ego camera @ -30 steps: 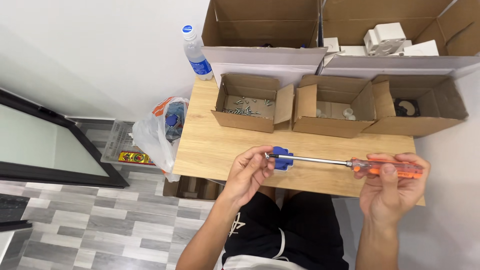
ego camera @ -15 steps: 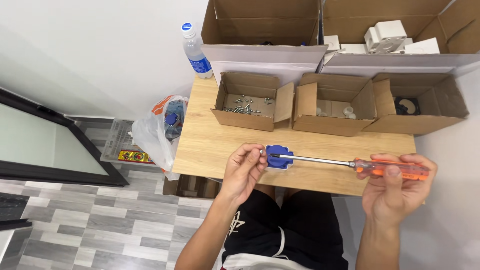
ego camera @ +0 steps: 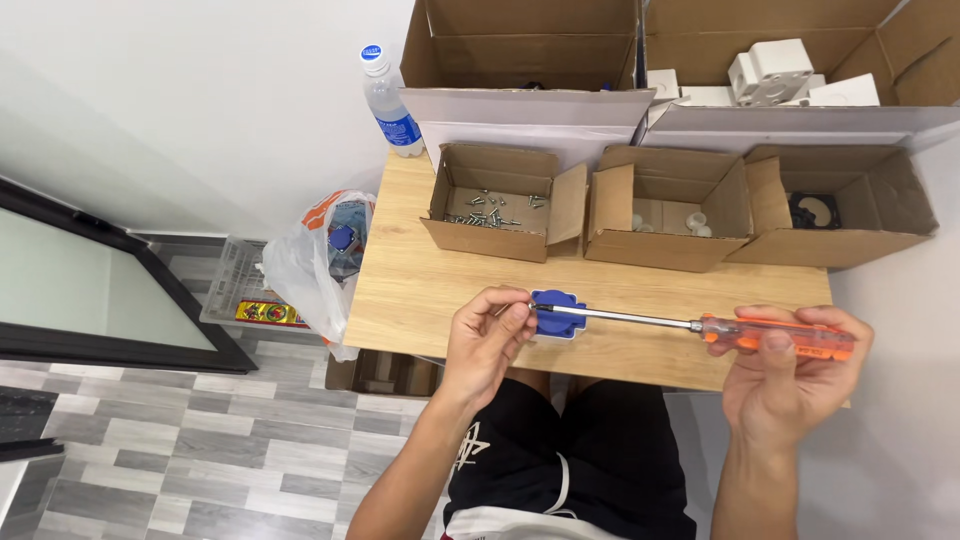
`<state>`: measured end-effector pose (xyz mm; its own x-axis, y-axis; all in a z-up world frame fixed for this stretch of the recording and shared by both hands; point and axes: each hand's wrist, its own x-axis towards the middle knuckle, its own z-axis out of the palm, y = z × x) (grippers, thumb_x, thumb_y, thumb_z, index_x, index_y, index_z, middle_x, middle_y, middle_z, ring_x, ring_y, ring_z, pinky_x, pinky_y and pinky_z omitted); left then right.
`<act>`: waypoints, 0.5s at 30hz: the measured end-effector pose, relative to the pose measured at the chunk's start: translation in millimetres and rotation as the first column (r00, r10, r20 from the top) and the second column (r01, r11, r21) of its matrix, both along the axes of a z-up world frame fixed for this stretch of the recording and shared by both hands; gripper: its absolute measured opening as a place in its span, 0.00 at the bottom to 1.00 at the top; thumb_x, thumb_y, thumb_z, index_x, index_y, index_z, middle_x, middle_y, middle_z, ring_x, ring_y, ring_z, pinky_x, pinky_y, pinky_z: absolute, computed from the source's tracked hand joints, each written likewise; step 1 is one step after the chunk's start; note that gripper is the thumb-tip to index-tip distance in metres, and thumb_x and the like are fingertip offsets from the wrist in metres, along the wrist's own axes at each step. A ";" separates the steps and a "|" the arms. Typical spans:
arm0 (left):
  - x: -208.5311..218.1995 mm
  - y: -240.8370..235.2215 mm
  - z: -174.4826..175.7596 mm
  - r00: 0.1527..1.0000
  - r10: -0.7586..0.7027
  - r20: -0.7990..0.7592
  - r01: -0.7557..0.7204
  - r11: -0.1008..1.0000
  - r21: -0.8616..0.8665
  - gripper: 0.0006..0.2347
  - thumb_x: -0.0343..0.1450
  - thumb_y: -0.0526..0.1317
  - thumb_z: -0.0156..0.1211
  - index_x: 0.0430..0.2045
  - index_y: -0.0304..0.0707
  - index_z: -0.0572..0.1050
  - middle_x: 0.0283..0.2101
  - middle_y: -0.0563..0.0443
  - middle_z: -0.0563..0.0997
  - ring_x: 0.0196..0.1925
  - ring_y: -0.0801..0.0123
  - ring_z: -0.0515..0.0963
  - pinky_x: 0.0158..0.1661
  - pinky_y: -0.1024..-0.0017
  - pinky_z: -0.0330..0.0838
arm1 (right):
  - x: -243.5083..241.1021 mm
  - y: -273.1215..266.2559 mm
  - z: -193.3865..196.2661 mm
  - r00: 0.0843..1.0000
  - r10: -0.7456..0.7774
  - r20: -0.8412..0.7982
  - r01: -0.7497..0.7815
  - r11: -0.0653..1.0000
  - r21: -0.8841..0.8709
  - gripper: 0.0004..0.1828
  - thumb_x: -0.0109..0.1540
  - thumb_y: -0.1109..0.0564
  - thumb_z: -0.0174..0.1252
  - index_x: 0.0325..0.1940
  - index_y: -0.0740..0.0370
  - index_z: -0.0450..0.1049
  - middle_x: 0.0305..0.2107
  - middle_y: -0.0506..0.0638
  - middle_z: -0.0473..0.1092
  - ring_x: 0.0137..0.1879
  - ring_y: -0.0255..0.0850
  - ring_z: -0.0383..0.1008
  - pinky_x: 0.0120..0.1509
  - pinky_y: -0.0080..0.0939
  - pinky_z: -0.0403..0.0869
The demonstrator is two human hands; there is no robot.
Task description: The person assembles a small blue electrical component by attaching a white plastic base and securing it with screws. They use a screwdriver to tighten multiple screws into the blue component while working at a wooden table with several cardboard boxes containing hardware.
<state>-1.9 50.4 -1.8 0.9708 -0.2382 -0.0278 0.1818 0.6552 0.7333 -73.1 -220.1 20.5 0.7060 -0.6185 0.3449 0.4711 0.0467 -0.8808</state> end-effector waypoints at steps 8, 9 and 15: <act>1.8 -1.4 1.8 0.995 0.056 0.086 -0.063 0.995 0.076 0.05 0.72 0.29 0.65 0.40 0.28 0.80 0.42 0.44 0.80 0.37 0.69 0.82 0.37 0.79 0.78 | -1.9 -5.4 -0.2 0.999 0.030 0.016 -0.029 0.998 -0.053 0.21 0.69 0.55 0.59 0.60 0.56 0.56 0.41 0.68 0.71 0.38 0.56 0.76 0.34 0.49 0.80; 2.2 -0.9 2.0 0.992 0.077 0.103 -0.090 0.988 0.125 0.05 0.72 0.29 0.66 0.40 0.29 0.81 0.44 0.45 0.80 0.37 0.70 0.84 0.38 0.80 0.80 | -1.8 -6.4 -0.8 0.999 0.040 0.033 -0.038 0.997 -0.068 0.22 0.69 0.56 0.59 0.60 0.57 0.56 0.41 0.68 0.71 0.43 0.54 0.77 0.36 0.52 0.81; 5.9 5.7 7.0 0.971 0.082 0.227 -0.153 0.935 0.319 0.07 0.72 0.32 0.67 0.40 0.28 0.80 0.39 0.43 0.84 0.38 0.68 0.85 0.37 0.74 0.84 | -4.0 -21.0 -12.5 0.975 0.197 0.104 -0.178 0.970 -0.167 0.23 0.66 0.57 0.58 0.59 0.59 0.54 0.44 0.71 0.71 0.48 0.56 0.78 0.40 0.58 0.86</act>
<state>4.0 56.1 5.2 0.9839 -0.1341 0.1186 -0.0604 0.3751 0.9250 -77.0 -241.1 8.0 0.7523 -0.4108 0.5151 0.5689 0.0107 -0.8224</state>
